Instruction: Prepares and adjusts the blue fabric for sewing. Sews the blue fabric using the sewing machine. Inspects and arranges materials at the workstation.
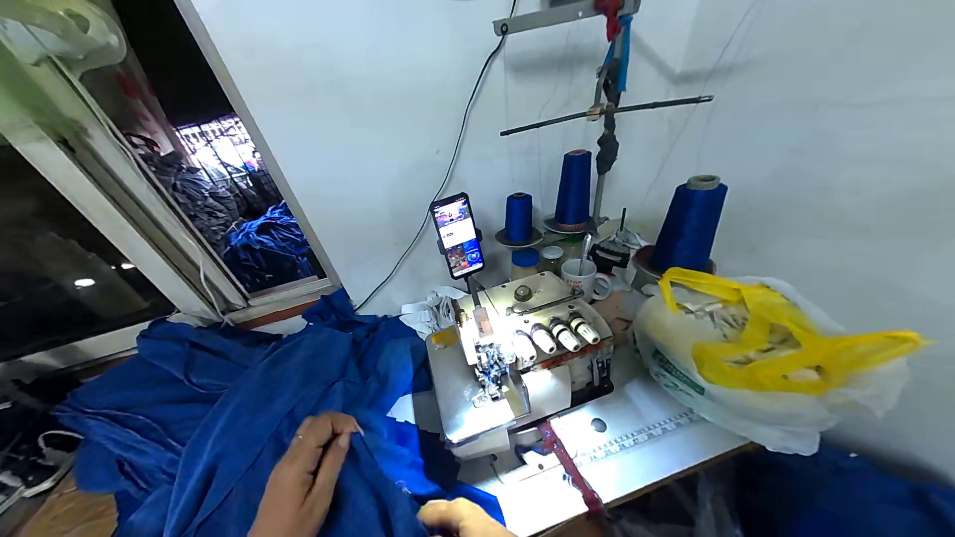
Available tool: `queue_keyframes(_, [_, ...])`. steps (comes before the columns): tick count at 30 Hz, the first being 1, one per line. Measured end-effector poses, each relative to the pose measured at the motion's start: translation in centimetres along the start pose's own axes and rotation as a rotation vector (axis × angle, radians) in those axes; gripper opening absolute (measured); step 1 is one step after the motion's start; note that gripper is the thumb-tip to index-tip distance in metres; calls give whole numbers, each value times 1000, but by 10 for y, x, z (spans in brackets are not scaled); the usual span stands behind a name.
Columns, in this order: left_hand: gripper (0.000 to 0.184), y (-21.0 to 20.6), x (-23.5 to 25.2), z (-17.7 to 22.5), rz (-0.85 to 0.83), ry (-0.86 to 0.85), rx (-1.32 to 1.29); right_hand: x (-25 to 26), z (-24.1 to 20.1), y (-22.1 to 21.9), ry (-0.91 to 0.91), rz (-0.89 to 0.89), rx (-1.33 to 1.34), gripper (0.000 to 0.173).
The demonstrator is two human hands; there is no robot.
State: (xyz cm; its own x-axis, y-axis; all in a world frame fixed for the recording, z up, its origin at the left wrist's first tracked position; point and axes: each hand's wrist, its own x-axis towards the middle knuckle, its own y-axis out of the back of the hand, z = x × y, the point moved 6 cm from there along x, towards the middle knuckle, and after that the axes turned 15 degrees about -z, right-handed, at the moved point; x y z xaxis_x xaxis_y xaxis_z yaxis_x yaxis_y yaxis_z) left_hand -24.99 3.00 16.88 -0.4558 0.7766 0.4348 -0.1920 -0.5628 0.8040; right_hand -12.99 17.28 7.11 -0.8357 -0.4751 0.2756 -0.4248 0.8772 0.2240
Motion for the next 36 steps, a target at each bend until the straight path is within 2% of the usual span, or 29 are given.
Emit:
queue_keyframes(4, [31,-26,-7,-3,-47,73,6,10,15,4,-67,171,-39,37])
queue_keyframes(8, [29,-27,-14,-5,7,71,-113,15,17,1,-34,279,-131,31])
queue_keyframes(14, [13,-28,-25,-15,20,155,-355,4,23,-2,-75,552,-145,21])
queue_keyframes(27, [14,-37,-28,-17,127,181,-317,-3,19,0,-105,680,-278,23])
queue_keyframes(32, [18,-53,10,-2,144,109,-274,-12,11,18,-110,751,-162,22])
queue_keyframes(36, [18,-93,66,11,141,35,-319,-42,0,48,-66,909,-71,22])
